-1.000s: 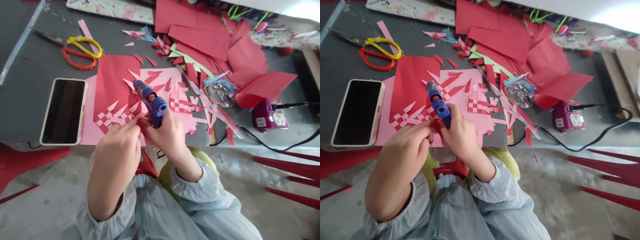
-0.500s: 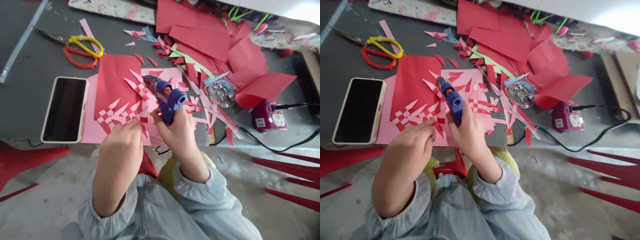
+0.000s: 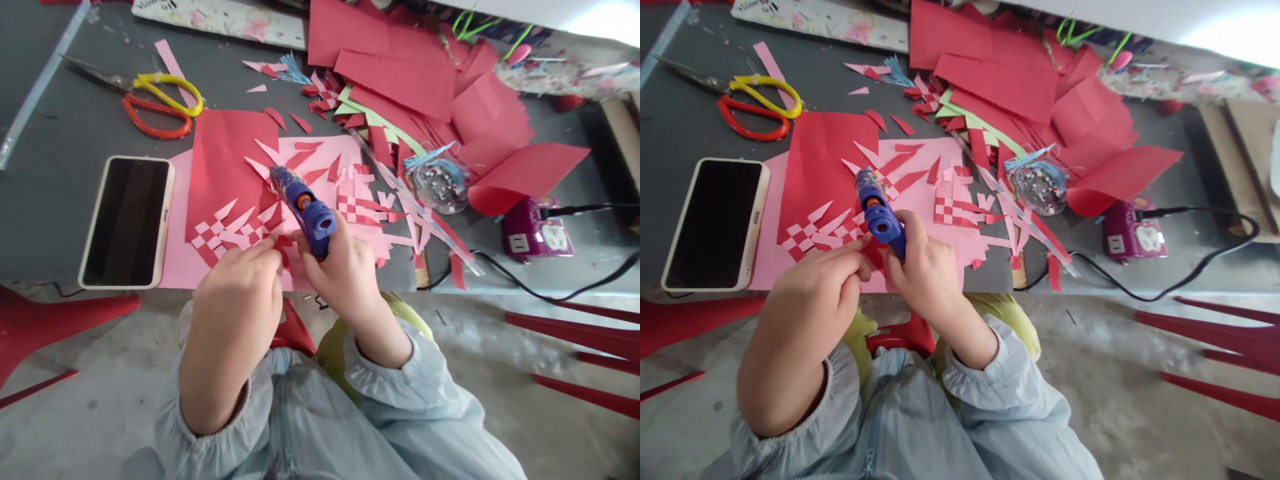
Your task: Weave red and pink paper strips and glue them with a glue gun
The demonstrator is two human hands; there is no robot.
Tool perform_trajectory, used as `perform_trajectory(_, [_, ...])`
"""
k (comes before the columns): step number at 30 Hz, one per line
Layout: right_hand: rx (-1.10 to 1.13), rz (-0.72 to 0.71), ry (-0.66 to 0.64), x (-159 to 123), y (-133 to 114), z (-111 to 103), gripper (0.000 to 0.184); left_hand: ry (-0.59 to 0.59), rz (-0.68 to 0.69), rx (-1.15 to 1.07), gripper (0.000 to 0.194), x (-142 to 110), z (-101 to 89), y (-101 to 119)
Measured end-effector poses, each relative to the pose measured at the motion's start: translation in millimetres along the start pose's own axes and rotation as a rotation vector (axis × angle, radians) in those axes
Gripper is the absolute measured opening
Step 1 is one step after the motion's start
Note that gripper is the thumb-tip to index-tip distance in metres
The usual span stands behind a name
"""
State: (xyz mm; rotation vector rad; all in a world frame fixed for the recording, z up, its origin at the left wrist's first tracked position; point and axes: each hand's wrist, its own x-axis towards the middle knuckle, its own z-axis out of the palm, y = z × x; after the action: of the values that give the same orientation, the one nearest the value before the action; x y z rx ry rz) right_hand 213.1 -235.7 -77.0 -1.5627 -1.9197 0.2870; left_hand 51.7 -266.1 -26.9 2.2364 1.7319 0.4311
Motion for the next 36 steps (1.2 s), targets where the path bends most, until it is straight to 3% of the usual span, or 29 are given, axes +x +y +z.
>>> perform_trajectory(4, [0.025,0.041,0.024,1,-3,-4,0.023,0.065,-0.087,-0.088,0.031,-5,-17.2,-11])
perform_trajectory(7, [0.032,0.106,0.062,4,-6,-10,0.018,0.23,-0.354,-0.019,0.029,-8,-27.7,-20])
perform_trajectory(9, [0.064,0.128,0.078,5,-8,-12,0.017,0.303,-0.463,0.048,0.025,-8,-29.6,-26])
perform_trajectory(13, [0.106,0.158,0.084,5,-7,-14,0.018,0.248,-0.356,0.117,0.019,-2,-26.7,-37])
perform_trajectory(16, [0.148,0.157,0.113,4,-5,-13,0.017,0.178,-0.287,0.114,0.029,1,-24.0,-43])
perform_trajectory(20, [0.243,0.152,0.139,3,-2,-12,0.015,0.083,-0.312,0.113,0.044,3,-19.3,-46])
perform_trajectory(27, [0.36,0.165,0.169,4,3,-13,0.014,0.074,-0.27,0.233,0.043,4,-15.3,-46])
perform_trajectory(36, [0.617,0.271,0.139,13,4,-19,0.019,0.162,-0.204,0.264,0.041,3,-13.7,-60])
